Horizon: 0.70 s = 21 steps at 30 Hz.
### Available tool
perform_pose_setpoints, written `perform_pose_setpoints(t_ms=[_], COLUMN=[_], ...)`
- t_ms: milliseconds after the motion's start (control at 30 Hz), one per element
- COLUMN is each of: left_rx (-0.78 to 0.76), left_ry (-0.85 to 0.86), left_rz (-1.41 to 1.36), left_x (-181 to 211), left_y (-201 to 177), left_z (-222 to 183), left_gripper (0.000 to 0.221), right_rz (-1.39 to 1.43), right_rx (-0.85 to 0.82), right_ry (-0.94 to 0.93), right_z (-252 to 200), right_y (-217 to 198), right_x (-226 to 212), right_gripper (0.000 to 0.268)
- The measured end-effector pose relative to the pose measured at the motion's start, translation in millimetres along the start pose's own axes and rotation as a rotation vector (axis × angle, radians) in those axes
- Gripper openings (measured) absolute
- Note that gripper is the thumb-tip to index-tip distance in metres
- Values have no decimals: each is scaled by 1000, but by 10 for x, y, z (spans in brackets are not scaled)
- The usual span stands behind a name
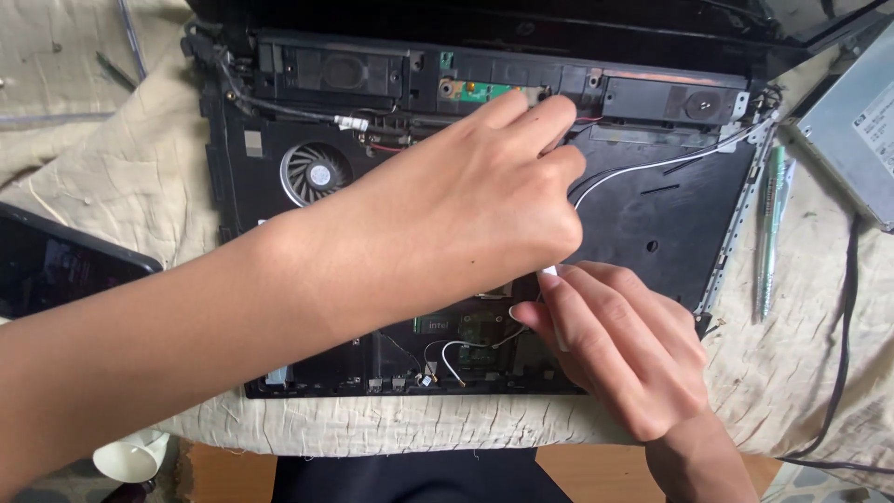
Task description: Performing a final internal inspection of a laptop, routing cables and checking component seating.
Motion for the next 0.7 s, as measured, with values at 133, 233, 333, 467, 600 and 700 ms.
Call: perform_pose_setpoints(t_ms=[133,233,333,467,600,700], left_rx=[-40,26,40,56,69,28], left_ry=[0,-35,-27,-26,-78,-98], left_rz=[-3,-65,36,-7,-44,-14], left_x=[47,65,93,83,114,139], left_y=[43,-12,-70,-55,-43,-63], left_z=[-15,-83,-124,-178,-204,-198], left_gripper=[39,31,42,36,28,25], right_rz=[50,47,35,32,28,25], right_rx=[17,8,2,9,6,7], right_ry=[-27,-27,-28,-36,-41,-55], right_z=[19,21,30,28,24,39], right_y=[-4,-7,-14,-18,-24,-29], right_x=[29,43,50,66,78,86], right_gripper=[20,21,20,22,23,22])
Point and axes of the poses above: each hand's wrist, its own z-axis towards the middle knuckle, its own y-axis out of the palm, x = y × z, the point moved 3 cm from there along z, towards the middle knuckle, and after that the axes turned 9 degrees about y, right-handed, at the moved point
